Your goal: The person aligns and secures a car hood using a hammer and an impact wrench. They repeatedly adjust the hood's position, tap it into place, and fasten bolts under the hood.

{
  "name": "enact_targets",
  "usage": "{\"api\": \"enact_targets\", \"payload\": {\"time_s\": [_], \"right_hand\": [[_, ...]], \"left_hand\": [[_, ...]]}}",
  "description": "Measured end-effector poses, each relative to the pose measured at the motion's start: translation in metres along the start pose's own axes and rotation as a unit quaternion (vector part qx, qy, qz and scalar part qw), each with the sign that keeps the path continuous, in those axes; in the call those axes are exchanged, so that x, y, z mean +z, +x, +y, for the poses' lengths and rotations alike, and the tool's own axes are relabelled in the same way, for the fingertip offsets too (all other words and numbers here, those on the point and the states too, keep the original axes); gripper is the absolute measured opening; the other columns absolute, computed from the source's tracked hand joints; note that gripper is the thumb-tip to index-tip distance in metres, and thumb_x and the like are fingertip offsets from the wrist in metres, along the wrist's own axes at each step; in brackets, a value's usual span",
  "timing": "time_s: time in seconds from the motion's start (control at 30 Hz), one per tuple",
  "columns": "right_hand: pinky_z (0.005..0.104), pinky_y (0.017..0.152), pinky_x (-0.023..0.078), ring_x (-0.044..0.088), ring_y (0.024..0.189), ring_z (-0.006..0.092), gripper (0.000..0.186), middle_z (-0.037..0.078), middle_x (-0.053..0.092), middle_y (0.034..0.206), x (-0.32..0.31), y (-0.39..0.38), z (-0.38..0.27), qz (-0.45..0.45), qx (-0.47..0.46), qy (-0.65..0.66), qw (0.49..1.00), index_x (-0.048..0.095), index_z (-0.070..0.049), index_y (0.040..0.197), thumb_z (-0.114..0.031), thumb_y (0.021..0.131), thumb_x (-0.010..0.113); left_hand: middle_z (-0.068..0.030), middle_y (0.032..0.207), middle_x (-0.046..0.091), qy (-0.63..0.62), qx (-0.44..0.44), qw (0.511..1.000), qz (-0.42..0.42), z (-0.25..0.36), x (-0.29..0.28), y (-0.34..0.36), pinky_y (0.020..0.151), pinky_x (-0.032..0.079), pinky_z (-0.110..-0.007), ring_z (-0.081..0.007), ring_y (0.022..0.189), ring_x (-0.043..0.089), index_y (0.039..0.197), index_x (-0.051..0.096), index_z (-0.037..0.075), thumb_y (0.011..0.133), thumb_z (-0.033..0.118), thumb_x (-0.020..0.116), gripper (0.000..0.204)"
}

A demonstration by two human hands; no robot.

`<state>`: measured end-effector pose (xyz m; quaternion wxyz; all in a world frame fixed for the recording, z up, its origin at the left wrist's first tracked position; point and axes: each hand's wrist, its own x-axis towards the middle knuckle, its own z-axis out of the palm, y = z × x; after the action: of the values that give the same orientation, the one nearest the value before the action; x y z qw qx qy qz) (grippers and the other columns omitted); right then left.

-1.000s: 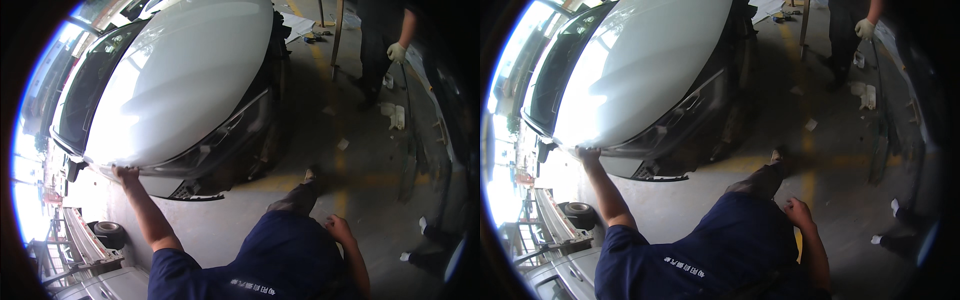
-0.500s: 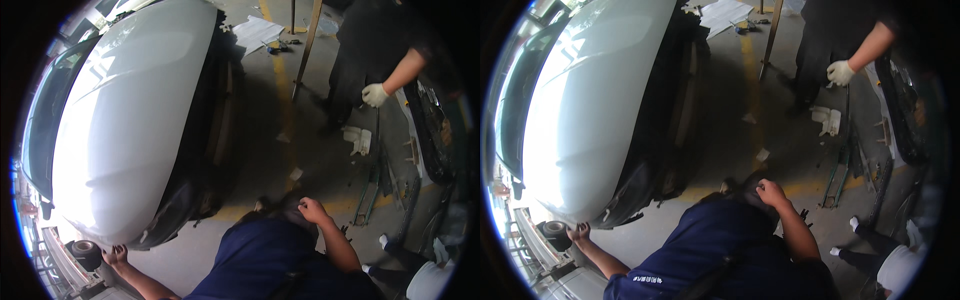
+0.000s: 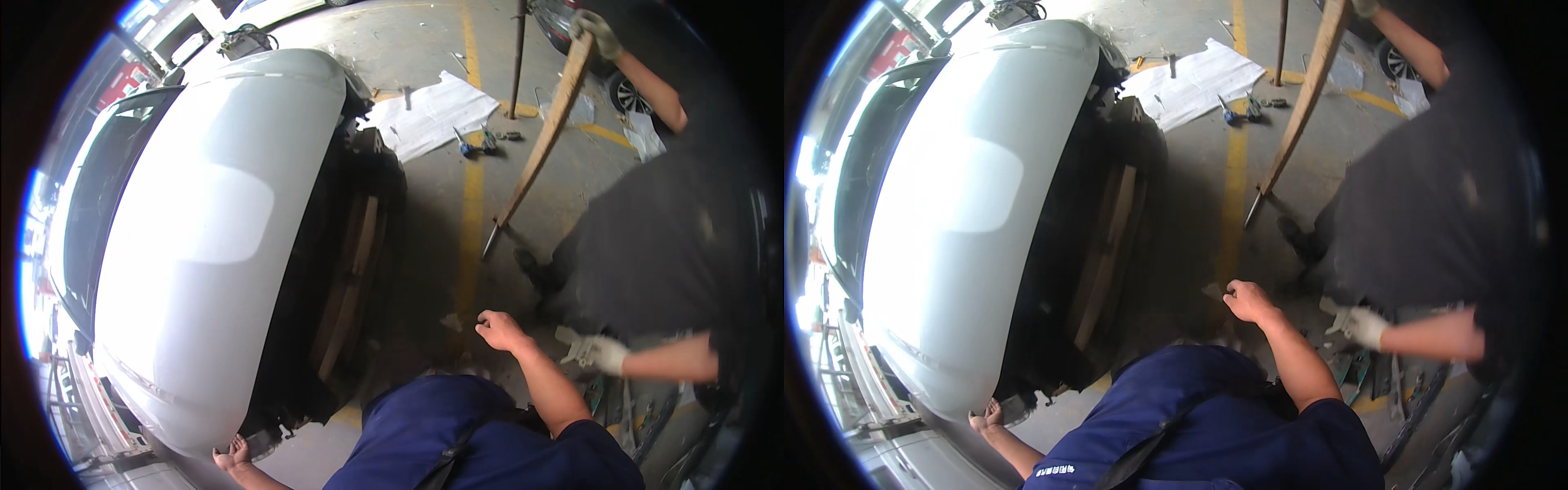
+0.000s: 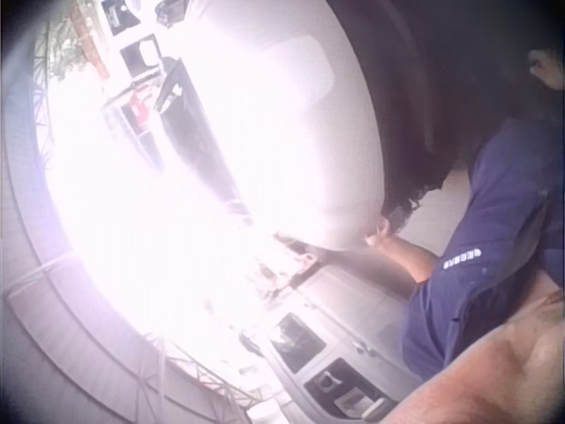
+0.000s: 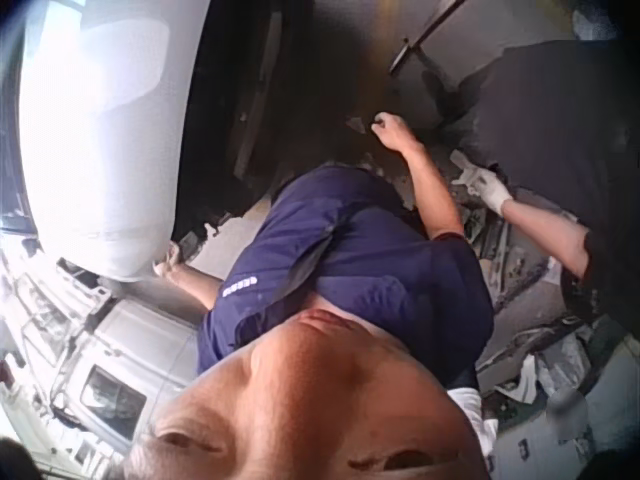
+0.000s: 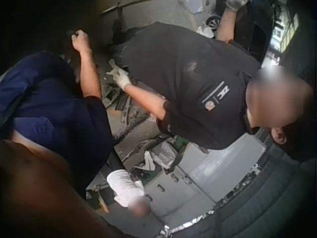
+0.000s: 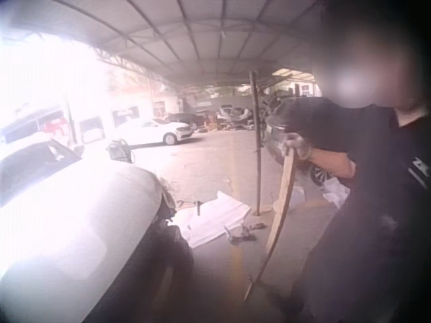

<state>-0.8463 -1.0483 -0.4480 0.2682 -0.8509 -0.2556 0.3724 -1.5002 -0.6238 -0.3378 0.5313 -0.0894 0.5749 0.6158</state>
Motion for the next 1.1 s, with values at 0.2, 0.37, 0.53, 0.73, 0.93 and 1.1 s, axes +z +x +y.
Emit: {"api": "enact_targets", "payload": {"time_s": [0.2, 0.37, 0.53, 0.73, 0.93, 1.1], "right_hand": [[0.0429, 0.09, 0.054, 0.07, 0.102, 0.0351, 0.038, 0.02, 0.073, 0.104, -0.103, 0.149, -0.043, 0.008, -0.087, 0.017, 0.996, 0.066, 0.002, 0.118, -0.026, 0.093, 0.065], [0.0419, 0.091, 0.054, 0.07, 0.101, 0.0339, 0.038, 0.019, 0.074, 0.104, -0.193, 0.283, -0.088, 0.027, -0.116, -0.01, 0.993, 0.065, 0.0, 0.121, -0.025, 0.093, 0.064], [0.038, 0.086, 0.055, 0.072, 0.095, 0.0275, 0.039, 0.017, 0.075, 0.099, -0.3, 0.349, -0.122, 0.059, -0.079, 0.015, 0.995, 0.067, 0.002, 0.119, -0.025, 0.091, 0.067], [0.0369, 0.085, 0.055, 0.072, 0.096, 0.0284, 0.039, 0.02, 0.074, 0.103, -0.4, 0.439, -0.08, 0.163, -0.022, 0.073, 0.984, 0.067, 0.002, 0.119, -0.024, 0.09, 0.069], [0.0357, 0.086, 0.054, 0.072, 0.095, 0.0268, 0.035, 0.02, 0.075, 0.101, -0.482, 0.574, 0.002, 0.199, 0.005, 0.117, 0.973, 0.069, 0.004, 0.113, -0.021, 0.089, 0.07], [0.0332, 0.084, 0.053, 0.069, 0.089, 0.0211, 0.034, 0.014, 0.073, 0.096, -0.568, 0.73, 0.043, 0.179, 0.023, 0.067, 0.981, 0.068, 0.006, 0.113, -0.019, 0.09, 0.068]], "left_hand": [[-0.0126, 0.112, 0.063, 0.059, 0.033, 0.973, -0.222, -0.261, 0.096, -0.182, 0.09, 0.054, -0.041, -0.0243, 0.1, 0.062, 0.114, 0.056, 0.001, 0.1, 0.041, 0.052, 0.043], [-0.0098, 0.1, 0.068, 0.08, -0.128, 0.898, -0.412, -0.437, 0.238, -0.279, 0.088, 0.054, -0.04, -0.0229, 0.09, 0.064, 0.1, 0.065, 0.004, 0.103, 0.035, 0.047, 0.036], [-0.0118, 0.108, 0.068, 0.126, -0.223, 0.865, -0.431, -0.527, 0.362, -0.32, 0.093, 0.054, -0.041, -0.0239, 0.096, 0.064, 0.113, 0.066, 0.002, 0.101, 0.035, 0.05, 0.038], [-0.0174, 0.122, 0.064, 0.125, -0.199, 0.854, -0.463, -0.612, 0.499, -0.363, 0.103, 0.052, -0.043, -0.0272, 0.109, 0.063, 0.128, 0.056, -0.004, 0.101, 0.036, 0.051, 0.05], [-0.0215, 0.138, 0.053, 0.048, -0.197, 0.881, -0.427, -0.701, 0.6, -0.375, 0.116, 0.041, -0.046, -0.032, 0.127, 0.053, 0.14, 0.042, -0.01, 0.098, 0.041, 0.053, 0.068], [-0.0222, 0.147, 0.042, -0.136, -0.185, 0.924, -0.305, -0.779, 0.679, -0.385, 0.124, 0.028, -0.05, -0.0333, 0.14, 0.04, 0.146, 0.031, -0.013, 0.094, 0.044, 0.053, 0.081]]}}
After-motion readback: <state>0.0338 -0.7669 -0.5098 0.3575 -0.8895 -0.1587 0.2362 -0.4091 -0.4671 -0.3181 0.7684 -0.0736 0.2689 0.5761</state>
